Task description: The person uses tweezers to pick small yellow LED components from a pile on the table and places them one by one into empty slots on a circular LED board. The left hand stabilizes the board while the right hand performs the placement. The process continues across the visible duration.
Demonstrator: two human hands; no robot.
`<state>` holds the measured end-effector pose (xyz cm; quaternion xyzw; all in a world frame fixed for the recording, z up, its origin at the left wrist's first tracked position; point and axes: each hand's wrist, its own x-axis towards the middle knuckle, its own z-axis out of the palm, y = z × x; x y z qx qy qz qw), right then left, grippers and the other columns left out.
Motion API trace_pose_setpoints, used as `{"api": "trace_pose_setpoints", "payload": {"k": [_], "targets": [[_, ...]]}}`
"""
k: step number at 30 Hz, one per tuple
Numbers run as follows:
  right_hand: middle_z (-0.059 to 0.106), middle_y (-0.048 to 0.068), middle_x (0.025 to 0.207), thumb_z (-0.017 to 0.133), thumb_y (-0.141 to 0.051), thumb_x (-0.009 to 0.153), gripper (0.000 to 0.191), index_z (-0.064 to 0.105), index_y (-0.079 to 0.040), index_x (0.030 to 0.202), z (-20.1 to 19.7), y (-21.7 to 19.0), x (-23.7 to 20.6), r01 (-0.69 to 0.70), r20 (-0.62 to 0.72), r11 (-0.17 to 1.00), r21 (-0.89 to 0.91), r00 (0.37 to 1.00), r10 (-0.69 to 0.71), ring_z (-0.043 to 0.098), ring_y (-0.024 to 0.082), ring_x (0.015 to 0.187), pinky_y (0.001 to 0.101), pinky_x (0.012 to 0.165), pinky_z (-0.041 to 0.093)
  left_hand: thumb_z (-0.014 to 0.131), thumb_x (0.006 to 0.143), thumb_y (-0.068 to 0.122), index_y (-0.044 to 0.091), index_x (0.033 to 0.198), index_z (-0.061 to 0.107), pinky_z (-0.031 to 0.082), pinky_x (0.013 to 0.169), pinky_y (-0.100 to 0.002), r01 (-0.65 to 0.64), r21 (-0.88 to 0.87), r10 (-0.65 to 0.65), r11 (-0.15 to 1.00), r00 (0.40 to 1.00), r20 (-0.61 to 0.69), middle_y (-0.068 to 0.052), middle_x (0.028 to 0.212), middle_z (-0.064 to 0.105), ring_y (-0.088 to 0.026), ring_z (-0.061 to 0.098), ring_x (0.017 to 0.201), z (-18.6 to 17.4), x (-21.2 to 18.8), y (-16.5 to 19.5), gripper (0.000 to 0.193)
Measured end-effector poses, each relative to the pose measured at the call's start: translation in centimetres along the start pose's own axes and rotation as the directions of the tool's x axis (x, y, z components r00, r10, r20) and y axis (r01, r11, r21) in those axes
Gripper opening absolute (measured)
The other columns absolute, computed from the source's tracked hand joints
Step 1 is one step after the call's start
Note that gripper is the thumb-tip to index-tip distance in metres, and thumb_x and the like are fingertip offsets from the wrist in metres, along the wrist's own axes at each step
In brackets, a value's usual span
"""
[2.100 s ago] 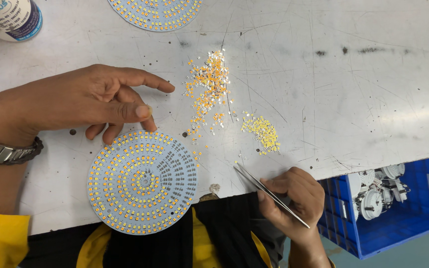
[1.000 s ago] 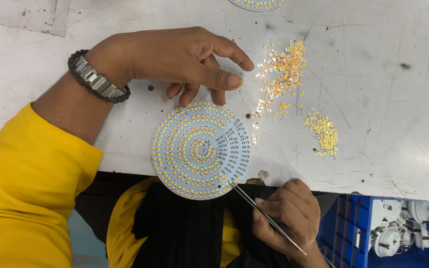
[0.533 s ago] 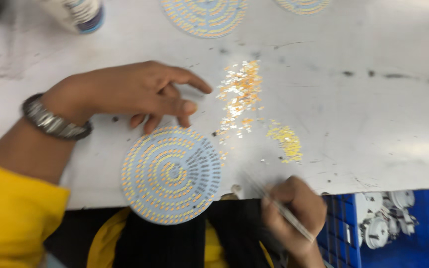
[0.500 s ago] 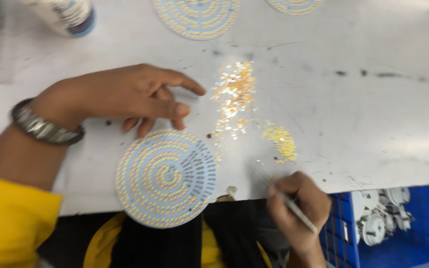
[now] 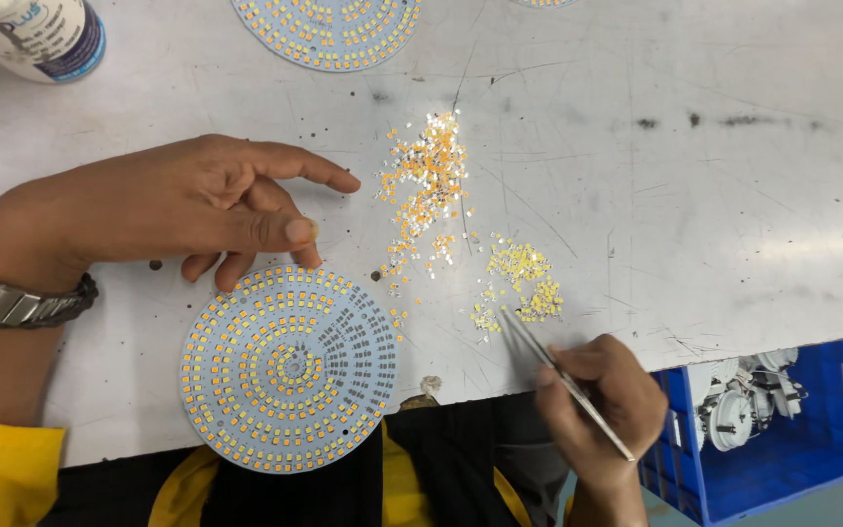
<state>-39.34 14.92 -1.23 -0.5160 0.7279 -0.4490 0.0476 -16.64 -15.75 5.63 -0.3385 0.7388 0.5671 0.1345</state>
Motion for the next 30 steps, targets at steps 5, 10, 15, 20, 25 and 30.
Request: {"api": "trace_pose_setpoints", "payload": {"k": [5,10,15,20,25,30], "targets": [[0.060,0.006,0.070,0.077,-0.007,0.084,0.016,0.063,0.000,0.085,0.3,-0.3,0.4,0.055,0.027,0.996,0.074,0.998,-0.058,0.053,0.009,0.056,0.0235,0.052,0.036,0.073,0.078,0.057,0.026,0.147,0.058,0.047,0.031,-0.028,-0.056,-0.011,0.056,0.998,0.998,0.005,-0.005,0.082,0.080,-0.012,0.063,0.038,-0.1,0.1,-0.3,0.077],[0.055,0.005,0.063,0.080,-0.008,0.078,0.017,0.065,0.001,0.080,0.9,-0.9,0.7,0.071,0.077,0.997,0.029,0.994,-0.073,0.049,0.010,0.052,0.0246,0.050,0.031,0.073,0.077,0.058,0.026,0.147,0.058,0.047,0.031,-0.028,-0.057,-0.014,0.057,0.998,0.998,0.001,-0.005,0.081,0.080,-0.012,0.062,0.038,-0.1,0.1,-0.4,0.079],[0.060,0.005,0.065,0.080,-0.009,0.078,0.019,0.063,0.000,0.078,1.1,-0.9,0.9,0.073,0.078,0.996,0.049,0.994,-0.077,0.051,0.009,0.051,0.0240,0.048,0.032,0.074,0.077,0.058,0.026,0.147,0.057,0.047,0.031,-0.028,-0.053,-0.019,0.053,0.998,0.999,0.009,-0.005,0.081,0.080,-0.012,0.062,0.038,-0.1,0.2,-0.5,0.079],[0.059,0.006,0.064,0.080,-0.009,0.076,0.018,0.064,0.000,0.079,1.1,-1.1,1.0,0.095,0.094,0.995,0.039,0.991,-0.098,0.052,0.011,0.053,0.0251,0.050,0.033,0.073,0.077,0.059,0.026,0.148,0.058,0.047,0.031,-0.028,-0.058,-0.017,0.058,0.998,0.998,0.005,-0.005,0.082,0.080,-0.012,0.063,0.038,-0.1,0.2,-0.7,0.079],[0.059,0.006,0.065,0.080,-0.008,0.076,0.018,0.064,0.000,0.078,1.1,-1.1,1.2,0.109,0.112,0.994,0.030,0.987,-0.112,0.052,0.012,0.053,0.0258,0.050,0.034,0.072,0.076,0.059,0.024,0.147,0.057,0.047,0.030,-0.027,-0.085,-0.024,0.085,0.996,0.996,0.009,-0.006,0.082,0.080,-0.012,0.063,0.038,0.0,0.2,-0.6,0.081],[0.060,0.006,0.065,0.078,-0.005,0.079,0.014,0.064,0.000,0.078,0.9,-1.7,1.1,0.119,0.131,0.992,0.044,0.984,-0.124,0.053,0.013,0.054,0.0267,0.050,0.034,0.068,0.076,0.056,0.023,0.146,0.057,0.048,0.032,-0.025,-0.152,-0.026,0.153,0.988,0.988,0.033,-0.004,0.089,0.084,-0.009,0.065,0.040,-0.4,0.0,-0.9,0.078]]}}
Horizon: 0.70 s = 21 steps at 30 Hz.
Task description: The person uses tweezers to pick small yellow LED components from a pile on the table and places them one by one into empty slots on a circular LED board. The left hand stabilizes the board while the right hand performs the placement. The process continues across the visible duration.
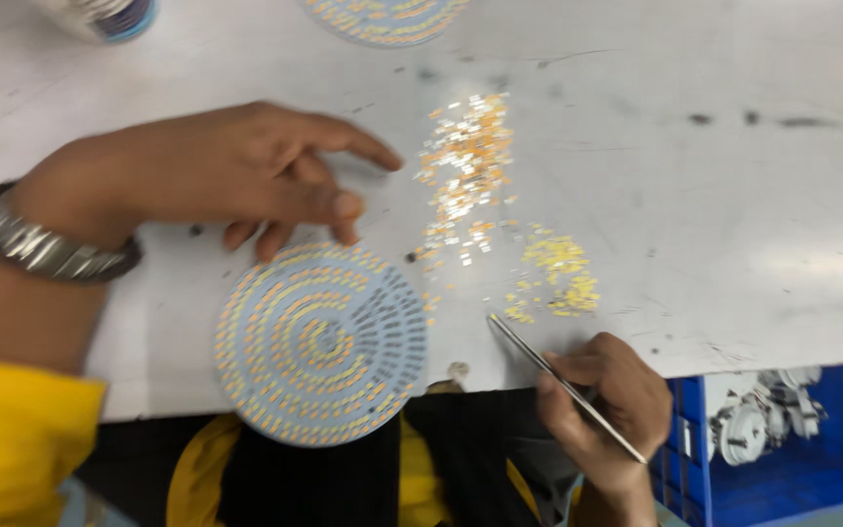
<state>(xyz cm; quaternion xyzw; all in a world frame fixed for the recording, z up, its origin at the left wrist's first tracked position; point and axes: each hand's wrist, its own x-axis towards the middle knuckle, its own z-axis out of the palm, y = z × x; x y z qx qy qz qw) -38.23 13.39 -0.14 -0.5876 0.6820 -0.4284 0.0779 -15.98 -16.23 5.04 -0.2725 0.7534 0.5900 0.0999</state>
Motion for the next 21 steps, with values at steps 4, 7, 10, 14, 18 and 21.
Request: {"api": "trace_pose_setpoints", "payload": {"k": [4,7,10,14,18,21], "targets": [[0.062,0.006,0.066,0.076,-0.004,0.077,0.013,0.063,-0.001,0.077,0.9,-0.9,0.0,0.125,0.110,0.983,0.136,0.984,-0.140,0.058,0.015,0.055,0.0259,0.050,0.039,0.065,0.082,0.051,0.017,0.143,0.056,0.049,0.032,-0.024,-0.093,0.011,0.093,0.996,0.996,-0.017,-0.005,0.087,0.085,-0.010,0.068,0.043,-0.1,-0.4,-0.6,0.070],[0.063,0.006,0.066,0.076,-0.004,0.075,0.015,0.061,-0.003,0.075,2.2,-1.5,0.1,0.239,0.146,0.940,0.243,0.949,-0.279,0.058,0.016,0.055,0.0274,0.051,0.042,0.065,0.083,0.052,0.017,0.143,0.056,0.049,0.032,-0.025,-0.108,-0.007,0.107,0.994,0.994,-0.017,-0.007,0.087,0.084,-0.012,0.068,0.043,-0.1,-0.4,-0.6,0.070],[0.061,0.005,0.064,0.077,-0.005,0.072,0.015,0.063,-0.002,0.075,3.1,-2.1,0.0,0.278,0.152,0.926,0.256,0.934,-0.323,0.057,0.017,0.053,0.0289,0.050,0.040,0.065,0.083,0.053,0.016,0.142,0.056,0.050,0.032,-0.025,-0.132,-0.018,0.132,0.991,0.991,-0.013,-0.008,0.087,0.083,-0.013,0.068,0.042,0.0,-0.3,-0.6,0.070],[0.060,0.004,0.061,0.077,-0.007,0.070,0.016,0.062,-0.003,0.072,3.6,-2.5,-0.3,0.281,0.159,0.937,0.205,0.935,-0.316,0.055,0.017,0.052,0.0293,0.050,0.038,0.065,0.085,0.056,0.014,0.143,0.056,0.051,0.033,-0.026,-0.139,-0.016,0.139,0.990,0.990,-0.024,-0.010,0.087,0.084,-0.013,0.069,0.042,0.0,-0.4,-0.9,0.072],[0.061,0.004,0.061,0.077,-0.007,0.071,0.017,0.061,-0.004,0.071,3.7,-2.7,-0.3,0.291,0.157,0.940,0.179,0.935,-0.319,0.055,0.016,0.051,0.0289,0.050,0.039,0.066,0.084,0.057,0.013,0.142,0.056,0.051,0.032,-0.026,-0.143,-0.028,0.142,0.989,0.990,-0.022,-0.010,0.085,0.084,-0.013,0.067,0.040,0.0,-0.5,-1.1,0.074],[0.062,0.003,0.061,0.077,-0.007,0.072,0.017,0.061,-0.005,0.071,3.7,-2.7,-0.1,0.305,0.163,0.934,0.185,0.928,-0.335,0.056,0.016,0.051,0.0292,0.050,0.039,0.066,0.084,0.057,0.014,0.142,0.056,0.050,0.032,-0.025,-0.145,-0.031,0.144,0.989,0.989,-0.018,-0.010,0.086,0.084,-0.012,0.068,0.041,0.0,-0.5,-1.0,0.073]]}}
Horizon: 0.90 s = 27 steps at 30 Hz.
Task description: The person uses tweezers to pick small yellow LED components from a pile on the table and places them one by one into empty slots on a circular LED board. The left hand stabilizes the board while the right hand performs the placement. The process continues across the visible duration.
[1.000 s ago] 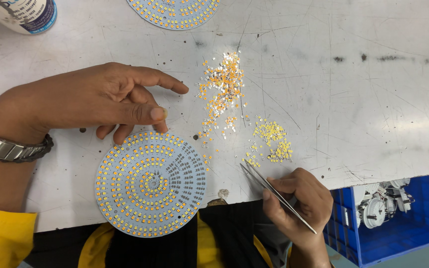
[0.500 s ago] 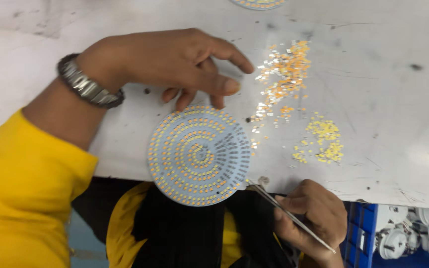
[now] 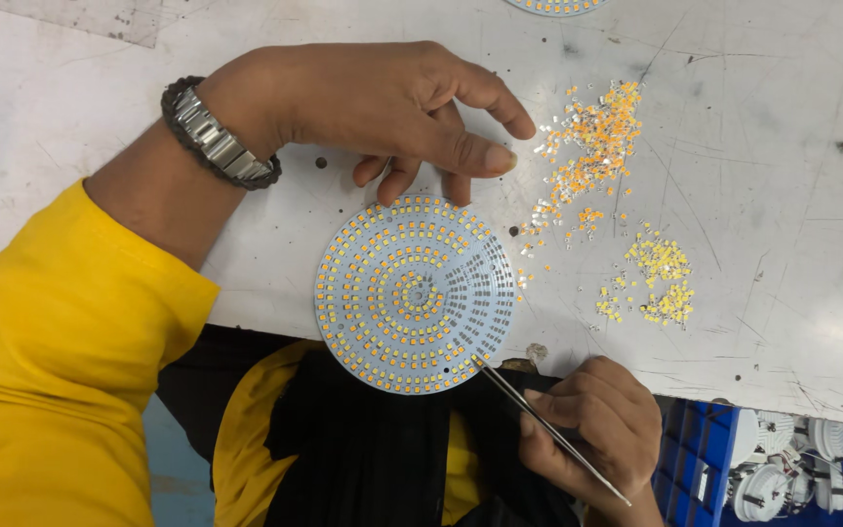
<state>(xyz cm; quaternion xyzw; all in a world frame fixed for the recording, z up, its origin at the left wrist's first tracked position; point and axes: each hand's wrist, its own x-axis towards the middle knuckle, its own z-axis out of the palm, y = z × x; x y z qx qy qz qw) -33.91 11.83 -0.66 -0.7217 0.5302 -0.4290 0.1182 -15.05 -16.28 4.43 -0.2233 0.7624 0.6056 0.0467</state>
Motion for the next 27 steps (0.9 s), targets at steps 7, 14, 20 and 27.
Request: {"api": "trace_pose_setpoints", "payload": {"k": [7,14,20,27], "targets": [[0.062,0.006,0.064,0.077,-0.009,0.075,0.017,0.061,-0.003,0.074,-1.5,0.5,-0.7,-0.066,-0.078,0.998,-0.004,0.995,0.066,0.056,0.016,0.053,0.0272,0.049,0.038,0.064,0.080,0.050,0.019,0.145,0.057,0.048,0.031,-0.026,0.060,0.012,-0.060,0.998,0.998,0.010,-0.006,0.086,0.084,-0.011,0.066,0.041,0.0,0.2,0.7,0.072],[0.059,0.006,0.066,0.076,-0.008,0.079,0.015,0.063,0.000,0.080,-4.1,2.4,-2.5,-0.329,-0.299,0.935,-0.134,0.913,0.278,0.052,0.012,0.053,0.0244,0.049,0.034,0.071,0.081,0.055,0.024,0.146,0.061,0.047,0.033,-0.028,0.200,0.046,-0.199,0.979,0.980,-0.012,-0.006,0.085,0.080,-0.013,0.063,0.040,0.2,0.4,1.4,0.073],[0.056,0.005,0.062,0.078,-0.010,0.075,0.017,0.065,0.000,0.080,-4.0,2.5,-2.5,-0.347,-0.293,0.923,-0.166,0.911,0.290,0.048,0.012,0.051,0.0265,0.050,0.031,0.073,0.078,0.058,0.028,0.147,0.058,0.047,0.032,-0.029,0.254,0.068,-0.253,0.965,0.967,-0.021,-0.004,0.083,0.080,-0.013,0.062,0.039,0.4,0.7,1.8,0.077],[0.058,0.004,0.063,0.080,-0.012,0.076,0.019,0.064,-0.002,0.079,-3.9,2.4,-1.9,-0.321,-0.272,0.931,-0.175,0.924,0.268,0.052,0.012,0.053,0.0263,0.051,0.033,0.075,0.076,0.059,0.029,0.147,0.058,0.047,0.031,-0.030,0.282,0.074,-0.280,0.957,0.959,-0.030,-0.005,0.082,0.080,-0.014,0.062,0.038,0.5,0.9,1.7,0.079]]}}
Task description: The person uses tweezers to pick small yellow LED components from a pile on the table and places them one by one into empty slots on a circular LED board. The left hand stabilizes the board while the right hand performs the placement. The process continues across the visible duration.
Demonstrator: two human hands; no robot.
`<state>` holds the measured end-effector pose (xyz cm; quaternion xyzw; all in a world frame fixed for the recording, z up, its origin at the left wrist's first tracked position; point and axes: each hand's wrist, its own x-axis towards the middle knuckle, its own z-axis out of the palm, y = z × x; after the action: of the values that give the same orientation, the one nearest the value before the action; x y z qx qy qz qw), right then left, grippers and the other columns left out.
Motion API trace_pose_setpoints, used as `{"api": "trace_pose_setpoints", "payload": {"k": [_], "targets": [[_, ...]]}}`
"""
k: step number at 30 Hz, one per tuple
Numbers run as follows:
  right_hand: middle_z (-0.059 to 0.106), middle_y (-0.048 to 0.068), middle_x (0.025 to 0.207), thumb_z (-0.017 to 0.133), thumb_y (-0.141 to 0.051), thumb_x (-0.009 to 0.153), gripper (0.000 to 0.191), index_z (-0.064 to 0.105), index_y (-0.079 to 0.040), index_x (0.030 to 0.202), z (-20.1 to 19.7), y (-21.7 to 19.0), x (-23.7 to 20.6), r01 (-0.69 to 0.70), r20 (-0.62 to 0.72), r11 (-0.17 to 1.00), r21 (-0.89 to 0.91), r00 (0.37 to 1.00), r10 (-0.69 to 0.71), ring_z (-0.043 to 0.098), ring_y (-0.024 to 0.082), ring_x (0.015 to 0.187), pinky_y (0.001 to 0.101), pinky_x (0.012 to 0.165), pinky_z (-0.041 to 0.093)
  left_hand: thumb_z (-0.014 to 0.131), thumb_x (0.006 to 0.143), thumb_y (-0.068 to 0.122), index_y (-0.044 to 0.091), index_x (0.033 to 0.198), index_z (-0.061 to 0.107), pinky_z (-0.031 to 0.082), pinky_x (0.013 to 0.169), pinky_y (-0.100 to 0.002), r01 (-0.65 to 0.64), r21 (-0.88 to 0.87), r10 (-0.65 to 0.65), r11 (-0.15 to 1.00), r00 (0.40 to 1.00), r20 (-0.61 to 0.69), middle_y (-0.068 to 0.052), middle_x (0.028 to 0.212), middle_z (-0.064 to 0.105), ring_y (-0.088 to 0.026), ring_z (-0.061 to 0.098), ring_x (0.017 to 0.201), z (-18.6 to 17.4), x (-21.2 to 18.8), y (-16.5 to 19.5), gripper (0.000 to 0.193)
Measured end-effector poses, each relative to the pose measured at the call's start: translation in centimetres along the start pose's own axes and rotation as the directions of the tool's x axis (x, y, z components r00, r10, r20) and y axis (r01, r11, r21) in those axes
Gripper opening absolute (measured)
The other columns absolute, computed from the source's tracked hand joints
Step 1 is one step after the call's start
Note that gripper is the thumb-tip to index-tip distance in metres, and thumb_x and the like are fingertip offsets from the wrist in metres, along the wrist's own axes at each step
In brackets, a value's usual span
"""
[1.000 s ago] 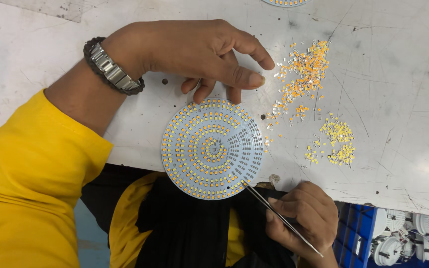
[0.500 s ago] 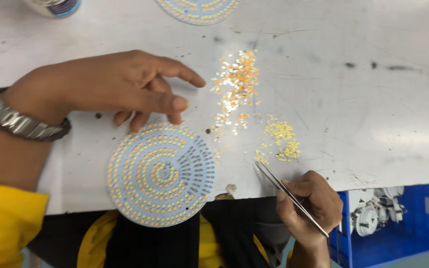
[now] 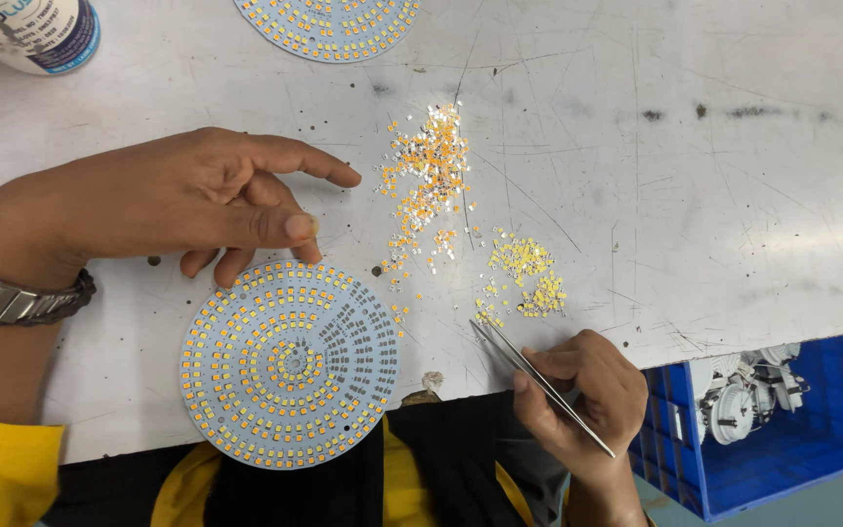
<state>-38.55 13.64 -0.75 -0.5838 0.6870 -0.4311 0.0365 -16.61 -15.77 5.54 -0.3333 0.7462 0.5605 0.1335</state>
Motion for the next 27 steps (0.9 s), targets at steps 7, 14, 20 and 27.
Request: {"api": "trace_pose_setpoints", "payload": {"k": [7,14,20,27], "targets": [[0.061,0.003,0.061,0.078,-0.013,0.071,0.017,0.065,-0.003,0.073,-0.32,0.04,0.15,0.041,0.069,0.998,0.041,0.997,-0.043,0.054,0.013,0.051,0.0273,0.051,0.036,0.075,0.076,0.059,0.028,0.146,0.059,0.046,0.030,-0.029,-0.024,-0.025,0.024,0.999,1.000,0.003,-0.005,0.082,0.081,-0.013,0.062,0.037,-0.02,0.00,-0.33,0.079],[0.065,0.004,0.065,0.079,-0.014,0.073,0.018,0.064,-0.003,0.074,-0.55,0.21,0.12,0.073,0.086,0.996,0.058,0.993,-0.077,0.056,0.014,0.053,0.0278,0.053,0.038,0.072,0.075,0.054,0.025,0.146,0.058,0.045,0.029,-0.026,-0.070,-0.078,0.071,0.995,0.997,0.022,-0.006,0.087,0.080,-0.010,0.062,0.037,-0.02,0.12,-0.78,0.079],[0.066,0.004,0.065,0.079,-0.012,0.072,0.016,0.066,-0.002,0.075,-0.34,0.53,0.00,0.075,0.072,0.997,0.035,0.994,-0.077,0.056,0.014,0.052,0.0270,0.050,0.037,0.074,0.076,0.054,0.025,0.147,0.059,0.046,0.029,-0.027,-0.059,-0.060,0.060,0.996,0.998,0.015,-0.006,0.083,0.081,-0.011,0.062,0.037,-0.02,0.07,-0.68,0.078],[0.059,0.005,0.060,0.079,-0.007,0.072,0.014,0.068,0.000,0.075,-0.71,0.04,0.13,0.022,0.114,0.999,0.048,0.993,-0.027,0.052,0.016,0.050,0.0306,0.049,0.033,0.068,0.078,0.052,0.022,0.145,0.058,0.049,0.031,-0.024,-0.160,-0.038,0.161,0.986,0.986,0.031,-0.005,0.084,0.084,-0.009,0.065,0.040,-0.29,-0.15,-0.77,0.075]]}}
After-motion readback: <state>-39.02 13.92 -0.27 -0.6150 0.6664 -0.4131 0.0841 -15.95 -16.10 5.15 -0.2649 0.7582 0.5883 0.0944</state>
